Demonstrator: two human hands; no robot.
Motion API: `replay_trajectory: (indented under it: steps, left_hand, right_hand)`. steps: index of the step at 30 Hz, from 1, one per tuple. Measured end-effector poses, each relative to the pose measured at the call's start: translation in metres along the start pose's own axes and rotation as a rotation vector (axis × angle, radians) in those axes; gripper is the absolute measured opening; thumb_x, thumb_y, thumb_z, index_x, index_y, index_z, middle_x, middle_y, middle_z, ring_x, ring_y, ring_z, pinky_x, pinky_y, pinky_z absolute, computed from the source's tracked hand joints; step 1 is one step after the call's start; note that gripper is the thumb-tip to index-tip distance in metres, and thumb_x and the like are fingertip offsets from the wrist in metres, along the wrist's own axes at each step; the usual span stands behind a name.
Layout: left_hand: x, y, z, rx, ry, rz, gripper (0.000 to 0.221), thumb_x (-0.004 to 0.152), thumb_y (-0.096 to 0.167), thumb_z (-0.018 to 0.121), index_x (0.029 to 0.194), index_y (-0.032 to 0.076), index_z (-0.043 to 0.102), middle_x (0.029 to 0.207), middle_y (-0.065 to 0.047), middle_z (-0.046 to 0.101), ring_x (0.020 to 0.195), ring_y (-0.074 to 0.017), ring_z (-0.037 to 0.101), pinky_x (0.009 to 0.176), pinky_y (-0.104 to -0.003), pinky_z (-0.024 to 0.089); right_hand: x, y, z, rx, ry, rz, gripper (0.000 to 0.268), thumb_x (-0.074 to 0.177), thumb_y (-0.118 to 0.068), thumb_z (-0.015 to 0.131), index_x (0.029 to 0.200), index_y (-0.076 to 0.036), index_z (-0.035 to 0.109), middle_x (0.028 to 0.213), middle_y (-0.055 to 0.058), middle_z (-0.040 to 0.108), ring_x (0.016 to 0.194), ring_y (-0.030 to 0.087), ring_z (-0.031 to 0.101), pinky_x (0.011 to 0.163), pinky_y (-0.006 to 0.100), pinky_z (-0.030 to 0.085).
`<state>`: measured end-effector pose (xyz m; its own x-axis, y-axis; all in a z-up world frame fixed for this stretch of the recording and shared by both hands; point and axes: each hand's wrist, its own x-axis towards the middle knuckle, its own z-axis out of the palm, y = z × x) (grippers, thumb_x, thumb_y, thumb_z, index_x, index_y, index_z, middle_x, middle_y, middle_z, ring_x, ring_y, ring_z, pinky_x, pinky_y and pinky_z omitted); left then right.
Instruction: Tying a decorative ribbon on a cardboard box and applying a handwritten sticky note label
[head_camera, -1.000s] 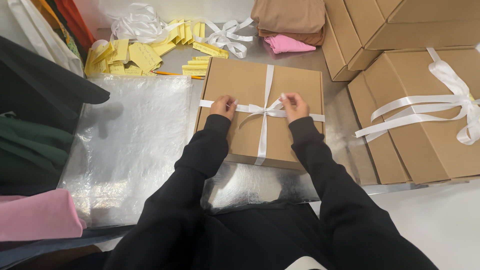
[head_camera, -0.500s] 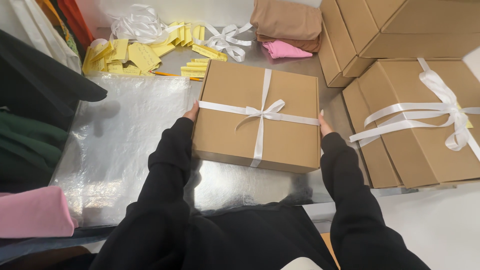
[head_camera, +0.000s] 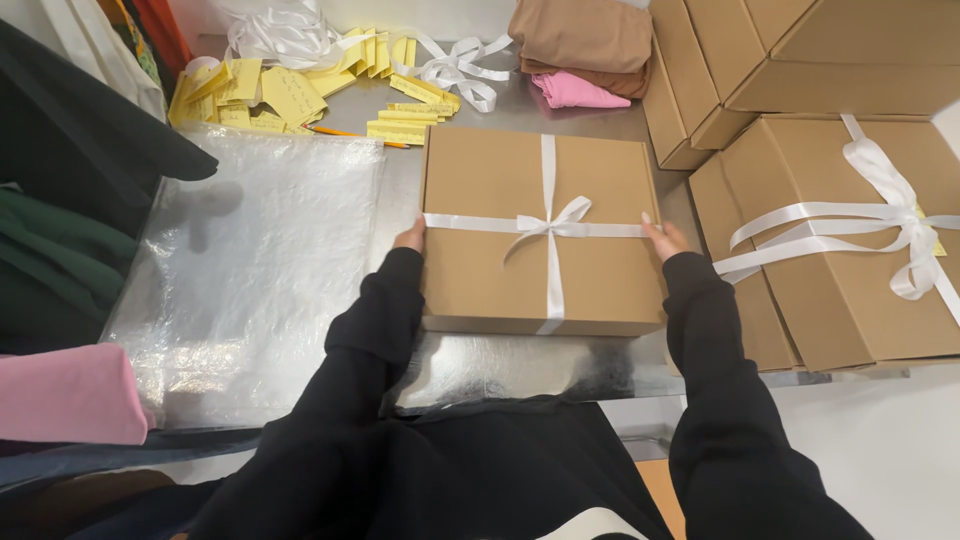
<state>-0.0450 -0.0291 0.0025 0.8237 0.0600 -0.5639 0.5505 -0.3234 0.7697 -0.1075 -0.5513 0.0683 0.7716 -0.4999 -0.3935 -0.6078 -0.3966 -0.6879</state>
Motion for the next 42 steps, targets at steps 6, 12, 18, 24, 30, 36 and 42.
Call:
replay_trajectory:
  steps: [6, 12, 18, 24, 30, 36, 42]
  left_hand:
    - [-0.048, 0.010, 0.016, -0.136, 0.024, 0.095, 0.075, 0.099, 0.067, 0.050, 0.152, 0.013, 0.048, 0.152, -0.015, 0.051, 0.142, -0.0320, 0.044, 0.119, -0.046, 0.035]
    - [-0.012, -0.003, -0.021, -0.199, 0.180, 0.228, 0.052, 0.102, 0.055, 0.059, 0.143, 0.024, 0.058, 0.142, -0.006, 0.061, 0.135, -0.0276, 0.053, 0.114, -0.046, 0.044]
    - [-0.027, 0.018, -0.066, -0.506, 0.191, 0.283, 0.028, 0.105, 0.035, 0.057, 0.121, 0.017, 0.071, 0.112, -0.006, 0.076, 0.103, -0.0215, 0.074, 0.084, -0.036, 0.059]
    - [-0.023, 0.029, -0.093, -0.499, 0.220, 0.251, 0.018, 0.100, 0.031, 0.064, 0.107, 0.019, 0.075, 0.103, -0.004, 0.078, 0.093, -0.0165, 0.075, 0.074, -0.028, 0.061]
    - [0.045, 0.042, -0.114, 0.059, 0.300, 0.347, 0.020, 0.096, 0.037, 0.069, 0.111, 0.025, 0.073, 0.114, -0.001, 0.074, 0.105, -0.0210, 0.073, 0.084, -0.034, 0.061]
    - [0.098, 0.107, -0.139, 0.779, 0.520, 0.542, 0.027, 0.085, 0.005, 0.072, 0.111, 0.006, 0.067, 0.113, -0.012, 0.058, 0.107, -0.0338, 0.067, 0.083, -0.044, 0.061]
    - [0.245, 0.077, -0.147, 1.254, 0.656, 0.811, 0.015, 0.079, 0.006, 0.073, 0.092, 0.010, 0.067, 0.097, -0.009, 0.049, 0.094, -0.0320, 0.054, 0.072, -0.045, 0.048]
  right_hand:
    - [-0.055, -0.068, 0.025, -0.001, 0.148, -0.316, 0.062, 0.102, -0.041, 0.067, 0.154, -0.017, 0.044, 0.159, 0.016, 0.036, 0.148, 0.035, 0.033, 0.124, 0.048, 0.026]
    - [-0.063, -0.105, 0.098, 0.231, 0.007, -0.676, 0.036, 0.097, -0.016, 0.067, 0.132, -0.023, 0.066, 0.137, 0.002, 0.064, 0.136, 0.021, 0.051, 0.115, 0.039, 0.038]
    - [-0.130, -0.201, 0.163, 0.308, -0.272, -0.795, 0.023, 0.097, -0.013, 0.068, 0.119, -0.016, 0.074, 0.122, 0.005, 0.073, 0.121, 0.021, 0.064, 0.100, 0.037, 0.053]
    - [-0.123, -0.254, 0.240, 0.215, -0.386, -0.837, 0.019, 0.097, -0.017, 0.070, 0.116, -0.018, 0.075, 0.117, 0.002, 0.074, 0.117, 0.019, 0.066, 0.096, 0.037, 0.055]
    - [-0.118, -0.295, 0.275, -0.029, -0.404, -1.017, 0.027, 0.094, -0.010, 0.067, 0.117, -0.022, 0.073, 0.121, 0.000, 0.071, 0.121, 0.024, 0.064, 0.103, 0.043, 0.051]
    - [-0.047, -0.300, 0.321, -0.192, -0.200, -1.256, 0.025, 0.089, -0.011, 0.072, 0.111, -0.024, 0.072, 0.117, -0.001, 0.067, 0.115, 0.027, 0.064, 0.103, 0.044, 0.051]
    - [-0.011, -0.306, 0.332, -0.156, -0.227, -1.172, 0.024, 0.092, -0.016, 0.069, 0.113, -0.027, 0.071, 0.115, -0.004, 0.066, 0.114, 0.025, 0.064, 0.103, 0.042, 0.050]
